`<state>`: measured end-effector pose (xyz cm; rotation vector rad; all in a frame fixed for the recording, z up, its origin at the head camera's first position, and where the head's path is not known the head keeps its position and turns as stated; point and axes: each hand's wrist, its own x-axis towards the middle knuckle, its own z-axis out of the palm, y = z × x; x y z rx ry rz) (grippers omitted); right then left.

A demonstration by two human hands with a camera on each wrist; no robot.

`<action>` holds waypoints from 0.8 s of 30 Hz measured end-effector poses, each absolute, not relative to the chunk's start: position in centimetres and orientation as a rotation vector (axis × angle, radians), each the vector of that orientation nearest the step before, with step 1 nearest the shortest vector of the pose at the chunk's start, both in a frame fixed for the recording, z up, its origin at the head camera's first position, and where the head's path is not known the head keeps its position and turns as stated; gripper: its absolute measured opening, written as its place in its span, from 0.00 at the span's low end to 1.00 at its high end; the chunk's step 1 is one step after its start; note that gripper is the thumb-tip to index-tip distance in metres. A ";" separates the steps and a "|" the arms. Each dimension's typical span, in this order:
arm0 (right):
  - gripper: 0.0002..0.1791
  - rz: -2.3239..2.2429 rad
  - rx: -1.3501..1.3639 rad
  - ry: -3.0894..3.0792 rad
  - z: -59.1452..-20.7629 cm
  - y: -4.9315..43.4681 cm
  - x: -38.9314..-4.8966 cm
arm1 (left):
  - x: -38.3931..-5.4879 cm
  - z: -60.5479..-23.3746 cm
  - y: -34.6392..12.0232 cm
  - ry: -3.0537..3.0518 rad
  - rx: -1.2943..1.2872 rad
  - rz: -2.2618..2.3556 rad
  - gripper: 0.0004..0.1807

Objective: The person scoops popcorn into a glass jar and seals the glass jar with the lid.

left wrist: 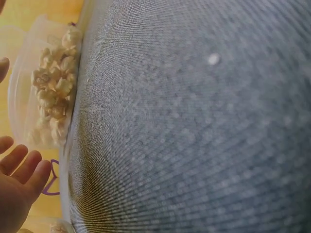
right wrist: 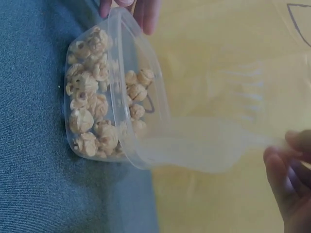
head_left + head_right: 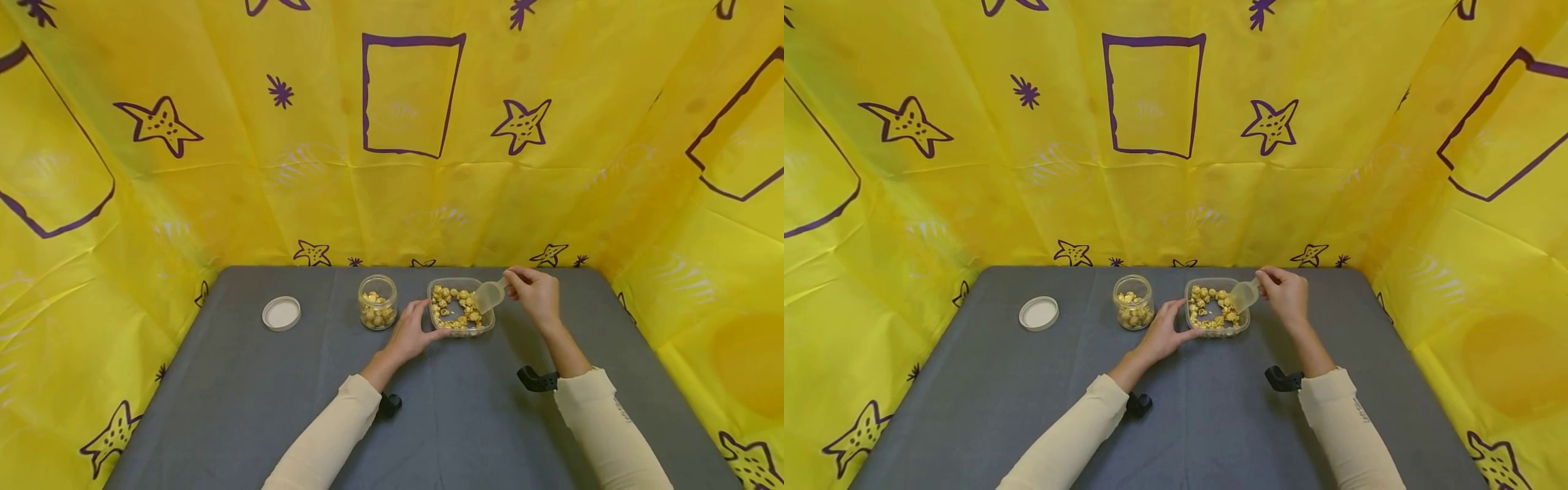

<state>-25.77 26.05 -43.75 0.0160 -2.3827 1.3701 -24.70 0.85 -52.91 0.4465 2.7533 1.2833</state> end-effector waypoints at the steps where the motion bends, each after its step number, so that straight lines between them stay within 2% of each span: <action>1: 0.14 1.346 0.044 -2.408 -43.8 26.0 -25.8 | -24.7 -52.9 0.9 2.753 0.448 1.283 0.46; 10: 0.14 1.410 0.042 -2.473 -45.2 26.5 -26.3 | -25.0 -53.1 0.9 2.779 0.466 1.275 0.43; 24: 0.21 1.937 -0.312 -2.289 -48.2 26.8 -26.3 | -25.0 -53.1 0.7 2.770 0.472 1.291 0.42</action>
